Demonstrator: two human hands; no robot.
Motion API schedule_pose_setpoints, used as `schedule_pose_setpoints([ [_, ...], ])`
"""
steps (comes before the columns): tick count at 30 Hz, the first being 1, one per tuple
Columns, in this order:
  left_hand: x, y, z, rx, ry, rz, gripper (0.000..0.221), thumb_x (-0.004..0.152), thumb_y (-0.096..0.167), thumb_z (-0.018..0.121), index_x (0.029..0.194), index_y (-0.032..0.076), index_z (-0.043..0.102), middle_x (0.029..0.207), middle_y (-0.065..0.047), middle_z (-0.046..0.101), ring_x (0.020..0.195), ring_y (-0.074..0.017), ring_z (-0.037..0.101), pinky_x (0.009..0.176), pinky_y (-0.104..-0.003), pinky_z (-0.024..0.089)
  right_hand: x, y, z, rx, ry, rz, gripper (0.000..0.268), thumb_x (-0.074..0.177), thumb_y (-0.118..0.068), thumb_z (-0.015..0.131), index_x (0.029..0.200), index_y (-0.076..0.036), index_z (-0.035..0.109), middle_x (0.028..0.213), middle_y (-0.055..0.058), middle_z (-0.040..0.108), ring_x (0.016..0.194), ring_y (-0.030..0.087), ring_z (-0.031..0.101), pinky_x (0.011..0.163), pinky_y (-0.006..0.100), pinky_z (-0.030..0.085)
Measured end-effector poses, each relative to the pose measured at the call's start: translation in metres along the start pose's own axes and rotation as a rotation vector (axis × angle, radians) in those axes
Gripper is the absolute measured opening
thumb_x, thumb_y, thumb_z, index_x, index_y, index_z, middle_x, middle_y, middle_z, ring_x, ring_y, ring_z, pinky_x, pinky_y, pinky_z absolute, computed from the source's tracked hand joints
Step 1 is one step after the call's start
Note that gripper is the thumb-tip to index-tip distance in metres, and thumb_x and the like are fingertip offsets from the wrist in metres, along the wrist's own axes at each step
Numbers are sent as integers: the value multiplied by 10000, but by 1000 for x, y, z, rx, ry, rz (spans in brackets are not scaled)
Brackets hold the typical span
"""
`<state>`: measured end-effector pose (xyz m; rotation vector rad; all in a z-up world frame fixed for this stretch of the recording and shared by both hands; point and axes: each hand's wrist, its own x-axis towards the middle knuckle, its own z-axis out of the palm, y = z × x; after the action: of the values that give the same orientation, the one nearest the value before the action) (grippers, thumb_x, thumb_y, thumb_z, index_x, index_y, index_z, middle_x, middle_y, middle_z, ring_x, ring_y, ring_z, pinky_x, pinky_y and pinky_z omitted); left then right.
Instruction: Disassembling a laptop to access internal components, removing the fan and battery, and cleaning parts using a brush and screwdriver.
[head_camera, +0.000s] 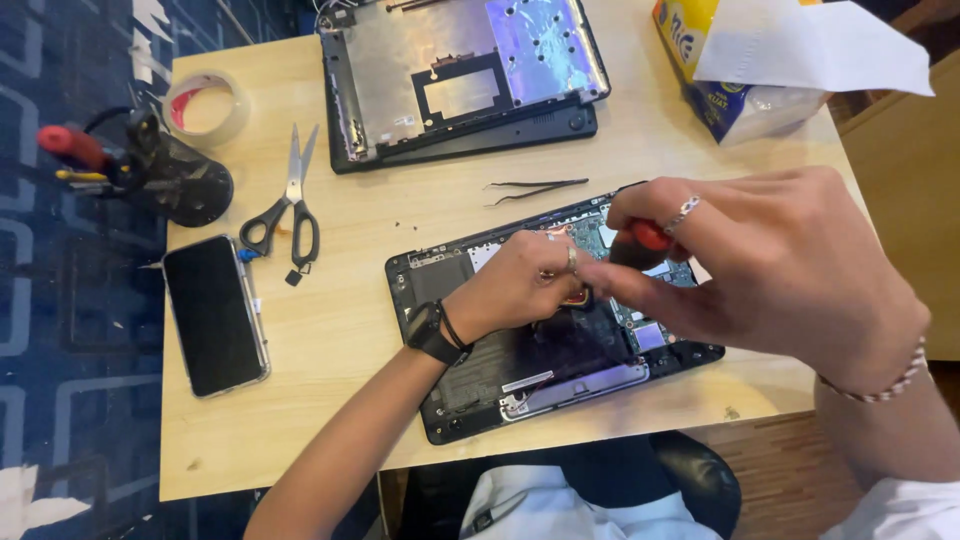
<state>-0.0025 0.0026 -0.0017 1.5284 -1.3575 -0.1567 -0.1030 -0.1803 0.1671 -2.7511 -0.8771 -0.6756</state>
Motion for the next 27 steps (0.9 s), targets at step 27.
schedule_pose_setpoints([
  [27, 1, 14, 3, -271, 94, -145, 432, 769, -141, 480, 1073, 83, 690, 1006, -87, 703, 803, -219, 769, 728, -274, 610, 17, -18, -27, -113, -502, 227, 325, 1062, -442, 494, 1193, -152, 557, 938, 42, 597, 513, 345, 616, 362, 496, 499],
])
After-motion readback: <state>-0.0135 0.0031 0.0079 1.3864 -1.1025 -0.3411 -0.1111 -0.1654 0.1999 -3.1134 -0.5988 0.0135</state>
